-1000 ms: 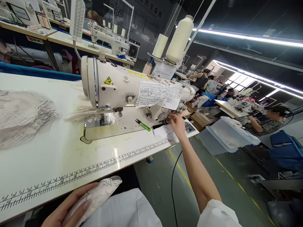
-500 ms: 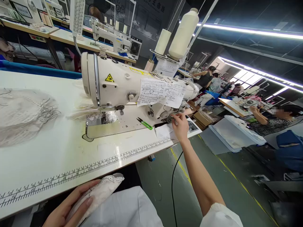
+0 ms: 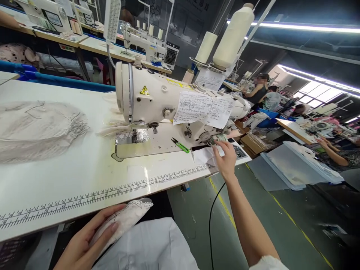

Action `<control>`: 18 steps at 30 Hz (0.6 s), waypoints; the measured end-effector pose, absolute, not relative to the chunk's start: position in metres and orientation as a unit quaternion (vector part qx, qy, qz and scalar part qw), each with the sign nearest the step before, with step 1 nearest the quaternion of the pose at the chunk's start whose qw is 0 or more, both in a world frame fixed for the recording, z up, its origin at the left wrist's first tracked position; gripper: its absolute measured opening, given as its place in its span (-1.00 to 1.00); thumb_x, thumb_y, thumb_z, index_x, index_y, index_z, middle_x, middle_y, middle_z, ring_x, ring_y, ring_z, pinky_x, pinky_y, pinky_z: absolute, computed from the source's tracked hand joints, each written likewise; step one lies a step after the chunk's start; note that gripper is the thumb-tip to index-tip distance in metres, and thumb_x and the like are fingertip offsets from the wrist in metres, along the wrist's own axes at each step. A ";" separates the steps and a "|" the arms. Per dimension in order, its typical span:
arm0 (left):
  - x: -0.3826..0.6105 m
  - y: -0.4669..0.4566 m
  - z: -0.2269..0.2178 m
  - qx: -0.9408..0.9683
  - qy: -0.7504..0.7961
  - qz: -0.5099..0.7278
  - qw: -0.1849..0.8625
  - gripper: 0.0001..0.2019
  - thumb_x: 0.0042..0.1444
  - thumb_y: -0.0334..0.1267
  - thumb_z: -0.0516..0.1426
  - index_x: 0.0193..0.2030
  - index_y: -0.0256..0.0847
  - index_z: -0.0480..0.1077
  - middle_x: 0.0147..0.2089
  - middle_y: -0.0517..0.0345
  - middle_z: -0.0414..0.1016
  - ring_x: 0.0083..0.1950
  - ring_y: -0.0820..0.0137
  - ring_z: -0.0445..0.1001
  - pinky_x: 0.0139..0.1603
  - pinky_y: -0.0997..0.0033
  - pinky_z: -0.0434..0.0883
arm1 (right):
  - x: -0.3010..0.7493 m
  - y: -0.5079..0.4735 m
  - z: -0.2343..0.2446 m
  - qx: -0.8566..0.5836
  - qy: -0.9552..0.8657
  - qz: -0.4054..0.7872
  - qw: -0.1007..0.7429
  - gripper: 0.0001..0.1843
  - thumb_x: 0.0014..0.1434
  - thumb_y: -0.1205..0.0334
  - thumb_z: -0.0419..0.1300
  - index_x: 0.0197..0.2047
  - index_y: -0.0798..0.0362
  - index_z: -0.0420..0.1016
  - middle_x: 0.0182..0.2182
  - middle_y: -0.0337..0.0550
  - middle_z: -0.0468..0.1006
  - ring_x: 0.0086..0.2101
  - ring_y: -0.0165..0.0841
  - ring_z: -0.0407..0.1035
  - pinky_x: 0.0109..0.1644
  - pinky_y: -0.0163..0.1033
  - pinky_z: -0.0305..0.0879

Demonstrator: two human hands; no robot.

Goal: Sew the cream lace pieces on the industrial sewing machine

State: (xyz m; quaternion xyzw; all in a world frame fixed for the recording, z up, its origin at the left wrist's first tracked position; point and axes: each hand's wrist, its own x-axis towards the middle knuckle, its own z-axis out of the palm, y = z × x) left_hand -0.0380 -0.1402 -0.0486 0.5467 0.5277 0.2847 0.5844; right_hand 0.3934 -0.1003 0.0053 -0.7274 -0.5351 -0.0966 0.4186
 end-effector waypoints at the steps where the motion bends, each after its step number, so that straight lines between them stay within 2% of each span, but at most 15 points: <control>1: -0.036 -0.140 -0.044 0.539 0.528 0.286 0.590 -0.52 0.11 0.16 0.14 0.08 -0.03 0.44 0.20 0.16 0.41 0.31 0.15 0.27 0.17 0.40 0.38 | 0.378 -0.108 0.003 -0.718 -0.536 -0.060 0.440 -0.70 0.18 0.01 0.13 -0.13 -0.03 0.54 -0.13 -0.03 0.52 -0.07 -0.16 0.35 0.04 -0.02 0.23; 5: -0.027 -0.137 -0.027 0.468 0.527 0.303 0.642 -0.48 0.06 0.15 0.20 0.09 -0.07 0.43 0.15 0.11 0.44 0.21 0.15 0.37 0.06 0.46 0.43 | 0.310 -0.135 -0.006 -0.684 -0.530 0.113 0.488 -0.60 0.28 -0.09 0.01 -0.16 -0.03 0.56 -0.30 -0.07 0.59 -0.28 -0.26 0.45 -0.14 -0.09 0.39; 7: -0.021 -0.136 -0.024 0.403 0.509 0.317 0.691 -0.46 0.06 0.11 0.22 0.14 -0.06 0.39 0.09 0.10 0.48 0.03 0.22 0.49 -0.11 0.50 0.48 | 0.281 -0.140 -0.008 -0.655 -0.512 0.223 0.510 -0.58 0.28 -0.11 0.02 -0.17 -0.01 0.58 -0.31 -0.07 0.61 -0.29 -0.28 0.48 -0.15 -0.11 0.42; 8: -0.019 -0.136 -0.024 0.368 0.494 0.326 0.717 -0.46 0.06 0.08 0.24 0.16 -0.04 0.36 0.04 0.11 0.50 -0.10 0.30 0.53 -0.22 0.54 0.48 | 0.269 -0.141 -0.007 -0.619 -0.463 0.335 0.538 -0.60 0.24 -0.11 0.10 -0.16 0.00 0.59 -0.28 -0.06 0.61 -0.25 -0.27 0.49 -0.10 -0.10 0.43; 10: -0.014 -0.137 -0.025 0.303 0.457 0.348 0.761 -0.43 0.05 0.01 0.28 0.19 -0.03 0.32 -0.09 0.14 0.53 -0.33 0.44 0.50 -0.38 0.59 0.44 | 0.250 -0.141 -0.005 -0.555 -0.362 0.501 0.557 -0.65 0.16 -0.09 0.22 -0.17 0.00 0.60 -0.23 -0.06 0.62 -0.18 -0.26 0.49 -0.01 -0.09 0.41; 12: -0.010 -0.138 -0.025 0.243 0.421 0.369 0.792 -0.42 0.07 -0.05 0.28 0.22 -0.07 0.28 -0.21 0.13 0.54 -0.36 0.44 0.50 -0.34 0.56 0.46 | 0.236 -0.137 -0.004 -0.519 -0.298 0.584 0.548 -0.67 0.10 -0.05 0.29 -0.18 -0.01 0.61 -0.19 -0.08 0.62 -0.14 -0.25 0.49 0.06 -0.07 0.39; 14: -0.006 -0.139 -0.025 0.190 0.396 0.387 0.811 -0.45 0.12 -0.12 0.26 0.23 -0.13 0.27 -0.23 0.07 0.55 -0.26 0.36 0.55 -0.22 0.47 0.49 | 0.225 -0.133 -0.003 -0.507 -0.280 0.613 0.537 -0.69 0.07 -0.02 0.32 -0.19 -0.01 0.61 -0.19 -0.08 0.63 -0.13 -0.25 0.49 0.10 -0.06 0.37; 18: -0.003 -0.140 -0.021 0.121 0.380 0.423 0.814 -0.63 0.17 -0.30 0.21 0.12 -0.19 0.37 0.02 -0.03 0.53 -0.09 0.28 0.57 -0.02 0.35 0.51 | 0.208 -0.126 -0.005 -0.482 -0.283 0.643 0.524 -0.70 0.06 0.00 0.34 -0.19 0.00 0.62 -0.19 -0.08 0.63 -0.12 -0.24 0.49 0.13 -0.04 0.36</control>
